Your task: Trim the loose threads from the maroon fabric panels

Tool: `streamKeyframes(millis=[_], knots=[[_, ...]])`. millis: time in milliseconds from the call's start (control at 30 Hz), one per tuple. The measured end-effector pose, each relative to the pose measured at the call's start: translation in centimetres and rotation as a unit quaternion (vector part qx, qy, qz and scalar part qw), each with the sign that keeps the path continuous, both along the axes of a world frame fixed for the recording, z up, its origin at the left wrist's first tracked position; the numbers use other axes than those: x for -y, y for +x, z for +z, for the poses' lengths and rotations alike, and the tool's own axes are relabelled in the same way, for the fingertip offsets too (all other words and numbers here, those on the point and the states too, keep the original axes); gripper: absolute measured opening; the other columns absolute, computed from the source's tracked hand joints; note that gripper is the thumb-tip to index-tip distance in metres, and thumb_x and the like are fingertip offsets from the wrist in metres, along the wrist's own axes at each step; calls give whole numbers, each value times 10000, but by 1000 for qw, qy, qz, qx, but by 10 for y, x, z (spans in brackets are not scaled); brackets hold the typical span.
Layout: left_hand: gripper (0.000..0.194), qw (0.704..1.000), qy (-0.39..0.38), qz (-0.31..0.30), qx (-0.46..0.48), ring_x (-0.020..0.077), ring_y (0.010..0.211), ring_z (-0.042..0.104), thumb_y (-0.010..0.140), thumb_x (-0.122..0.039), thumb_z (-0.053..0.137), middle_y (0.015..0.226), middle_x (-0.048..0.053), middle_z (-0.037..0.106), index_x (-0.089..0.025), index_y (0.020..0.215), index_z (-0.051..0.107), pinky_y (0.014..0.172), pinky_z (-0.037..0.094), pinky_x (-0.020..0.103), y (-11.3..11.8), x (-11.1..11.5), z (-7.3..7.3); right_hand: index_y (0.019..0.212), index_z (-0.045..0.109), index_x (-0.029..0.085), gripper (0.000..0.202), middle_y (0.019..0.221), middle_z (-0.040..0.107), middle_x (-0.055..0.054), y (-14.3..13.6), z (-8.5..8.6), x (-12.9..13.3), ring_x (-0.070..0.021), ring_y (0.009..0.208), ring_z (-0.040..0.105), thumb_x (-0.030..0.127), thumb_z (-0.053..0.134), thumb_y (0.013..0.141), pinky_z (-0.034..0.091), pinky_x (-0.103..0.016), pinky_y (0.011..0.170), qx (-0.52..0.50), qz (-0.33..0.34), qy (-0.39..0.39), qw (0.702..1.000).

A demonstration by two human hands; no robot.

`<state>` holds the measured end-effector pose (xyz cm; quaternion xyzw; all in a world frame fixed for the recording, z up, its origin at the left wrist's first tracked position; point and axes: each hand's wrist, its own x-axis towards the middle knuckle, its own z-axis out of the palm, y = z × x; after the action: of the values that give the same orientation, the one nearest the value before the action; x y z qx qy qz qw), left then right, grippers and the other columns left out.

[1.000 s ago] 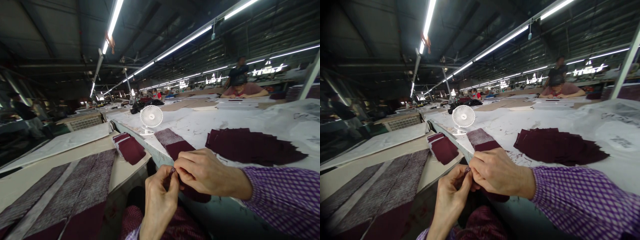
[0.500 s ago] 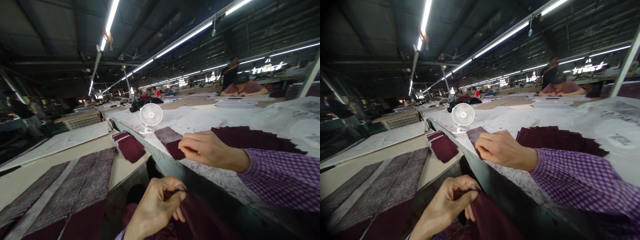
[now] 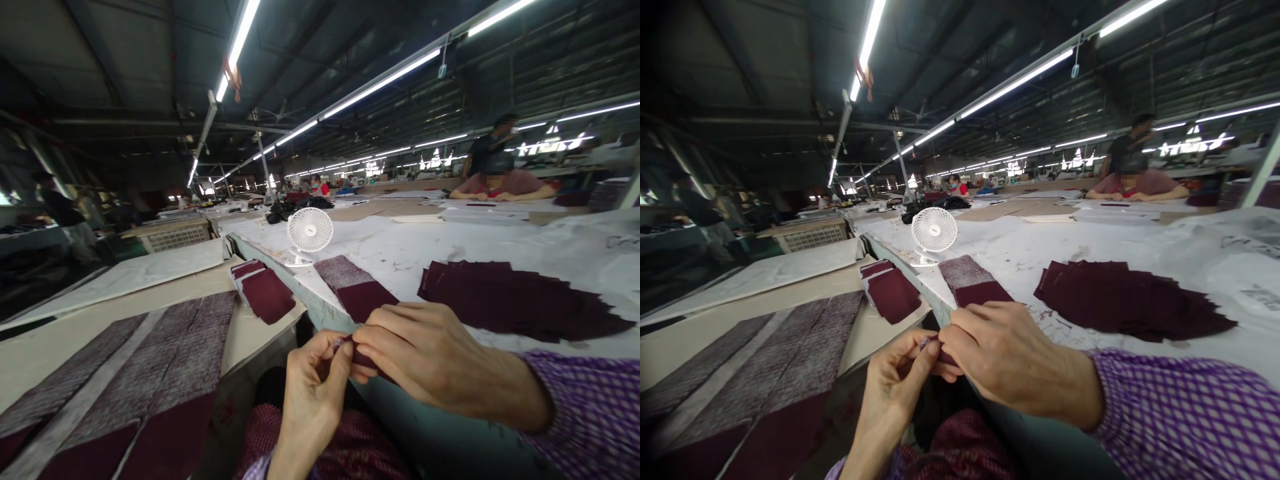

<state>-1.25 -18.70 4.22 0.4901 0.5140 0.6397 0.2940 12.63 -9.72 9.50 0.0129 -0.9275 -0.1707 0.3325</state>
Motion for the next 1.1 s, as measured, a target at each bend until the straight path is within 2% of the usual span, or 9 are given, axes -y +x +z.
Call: streamKeyframes(millis=[267,400,667,733,800,867,933,1000,1100], knots=[[217,998,21,45,-43,142,580,642,841,-297,530,668,41,687,-128,761,640,555,506,205,13,1,0,722,562,152,227,679,538,-25,-1,-5,-2,-120,585,438,150,404,886,288,-271,524,2,-9,26,1000],[151,999,17,28,-32,135,573,636,817,-260,544,647,31,675,-134,770,614,561,496,200,15,2,2,715,529,148,222,664,503,-22,-4,-7,-3,-122,560,413,146,396,893,273,-271,497,-4,-3,67,998],[157,974,-107,-21,-199,100,396,555,796,-161,472,450,-36,540,-170,641,498,405,370,155,-11,2,-6,693,507,155,258,631,491,-11,-15,-16,-27,-123,550,413,106,360,899,305,-282,505,59,94,155,982],[159,970,-128,-30,-204,100,387,555,793,-170,476,437,-41,520,-170,634,490,393,357,151,-14,2,-6,707,522,149,269,655,519,-16,-17,-17,-35,-114,562,437,129,349,912,327,-269,511,100,98,67,988],[148,975,-147,-48,-157,103,376,549,800,-213,489,426,-36,526,-164,662,512,394,379,157,-14,0,-6,759,553,136,254,684,552,-15,-18,-13,-40,-94,577,481,175,367,928,368,-236,529,170,106,-108,974],[153,982,-148,-64,-98,106,374,548,802,-259,511,422,-23,549,-153,695,534,409,415,170,-12,-2,-6,848,583,126,235,726,588,-12,-16,-5,-44,-71,581,526,235,394,938,404,-201,543,214,113,-302,922],[170,989,-128,-55,-55,107,378,552,789,-290,547,426,-8,573,-140,709,550,414,430,173,-10,-3,-4,936,588,125,252,781,620,-20,-12,5,-46,-56,569,552,266,379,949,422,-183,538,198,115,-428,874],[192,995,-97,-27,-27,109,376,554,772,-310,583,429,1,587,-130,710,564,409,436,174,-9,-3,-3,961,589,126,253,815,638,-32,-8,13,-45,-59,577,562,268,381,947,425,-184,538,138,105,-453,874],[208,999,-52,3,4,117,394,577,770,-326,603,459,9,613,-121,735,596,428,467,183,-8,-2,0,881,616,133,178,785,642,-31,-4,18,-38,-81,643,564,241,476,904,419,-198,590,63,98,-330,937]])
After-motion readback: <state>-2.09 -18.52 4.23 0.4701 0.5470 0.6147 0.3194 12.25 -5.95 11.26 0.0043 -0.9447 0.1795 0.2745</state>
